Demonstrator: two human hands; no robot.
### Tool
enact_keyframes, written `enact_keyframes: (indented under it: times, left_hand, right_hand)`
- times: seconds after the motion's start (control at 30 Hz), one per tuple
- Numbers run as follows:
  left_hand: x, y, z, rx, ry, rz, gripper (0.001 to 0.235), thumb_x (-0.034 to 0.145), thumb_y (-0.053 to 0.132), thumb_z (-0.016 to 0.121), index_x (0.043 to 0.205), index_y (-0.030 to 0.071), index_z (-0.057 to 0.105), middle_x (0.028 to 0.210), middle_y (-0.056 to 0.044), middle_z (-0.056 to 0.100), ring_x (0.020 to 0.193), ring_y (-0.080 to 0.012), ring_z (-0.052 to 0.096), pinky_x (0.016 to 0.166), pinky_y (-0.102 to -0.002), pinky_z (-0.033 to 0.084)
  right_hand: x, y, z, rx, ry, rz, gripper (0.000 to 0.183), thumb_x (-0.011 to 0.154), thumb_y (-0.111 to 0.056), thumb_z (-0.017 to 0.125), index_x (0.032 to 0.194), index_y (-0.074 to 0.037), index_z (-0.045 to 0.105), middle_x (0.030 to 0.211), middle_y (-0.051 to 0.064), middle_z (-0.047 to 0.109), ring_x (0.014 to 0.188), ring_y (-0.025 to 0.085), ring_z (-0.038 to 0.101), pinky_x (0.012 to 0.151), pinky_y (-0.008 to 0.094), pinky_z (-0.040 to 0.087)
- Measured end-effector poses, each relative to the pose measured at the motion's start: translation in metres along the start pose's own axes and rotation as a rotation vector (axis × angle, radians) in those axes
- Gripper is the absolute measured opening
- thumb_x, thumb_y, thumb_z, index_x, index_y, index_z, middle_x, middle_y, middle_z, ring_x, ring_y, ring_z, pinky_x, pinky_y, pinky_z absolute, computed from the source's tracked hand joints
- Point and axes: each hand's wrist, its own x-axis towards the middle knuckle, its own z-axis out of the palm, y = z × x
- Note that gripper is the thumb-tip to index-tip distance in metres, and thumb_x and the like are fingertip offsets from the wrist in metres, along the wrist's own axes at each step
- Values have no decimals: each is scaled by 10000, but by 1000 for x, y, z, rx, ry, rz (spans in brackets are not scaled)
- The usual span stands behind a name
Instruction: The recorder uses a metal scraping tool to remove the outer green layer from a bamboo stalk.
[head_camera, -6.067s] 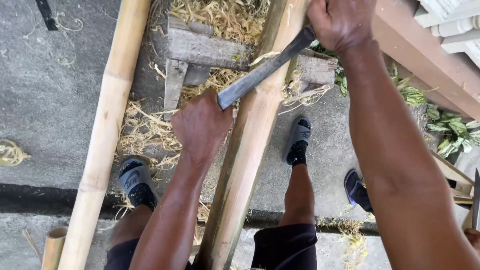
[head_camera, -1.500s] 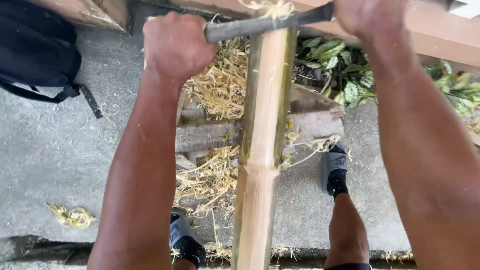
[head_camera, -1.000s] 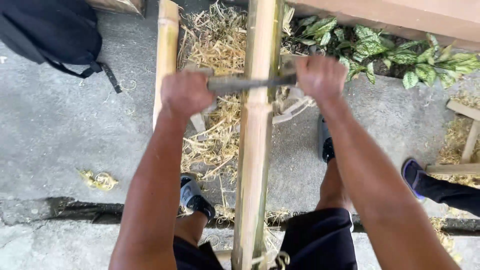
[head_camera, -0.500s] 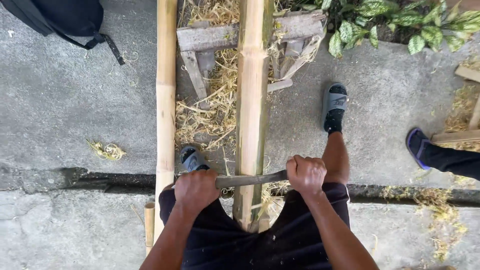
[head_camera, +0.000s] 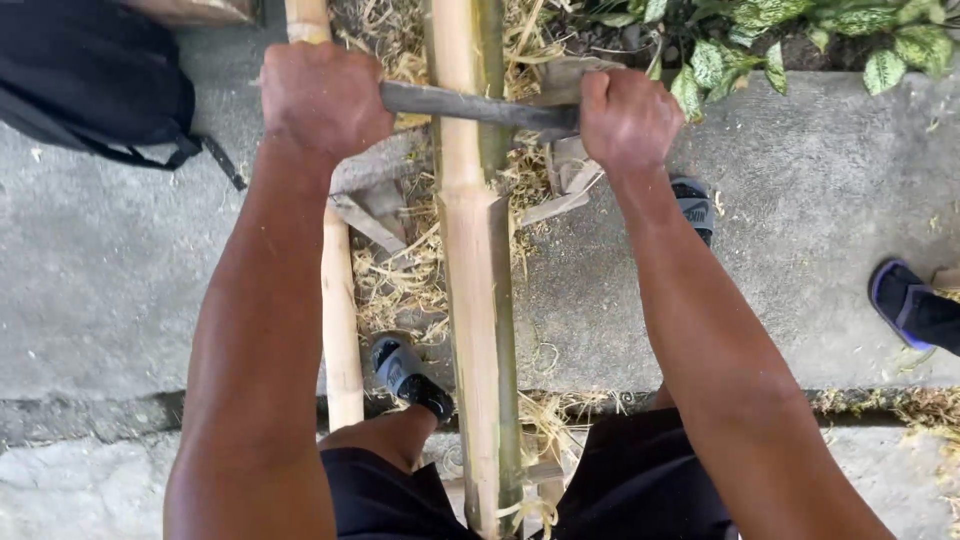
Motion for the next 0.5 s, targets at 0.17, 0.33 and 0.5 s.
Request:
enact_keyframes:
  times: [0.17, 0.33, 0.5]
  left_hand:
    - [-39, 15, 19, -169, -171, -118, 264, 969, 413, 577, 1017, 216, 746, 833, -50, 720, 753, -195, 730, 719, -438, 611]
    - [-152, 64, 68, -320, -280, -86, 253, 971, 368, 589, 981, 154, 724, 747, -66, 715, 662, -195, 733, 648, -418, 620]
    - [-299, 135, 137, -518, -208, -72, 126, 752, 206, 693, 835, 132, 752, 755, -102, 734, 713, -296, 738, 719, -487, 605]
  right_hand:
    - [-20, -8, -30, -109, 287, -336, 407, 1125, -203, 459, 725, -133, 494, 646, -4, 566, 467, 64, 421, 349, 284, 296]
    - [-135, -28, -112, -166, 183, -362, 333, 1145, -217, 453, 825, -139, 501, 698, 12, 542, 510, 92, 366, 423, 305, 290]
    - [-293, -46, -203, -115, 151, -373, 296, 1106, -292, 464, 884, -110, 536, 732, 50, 552, 561, 154, 465, 485, 342, 412]
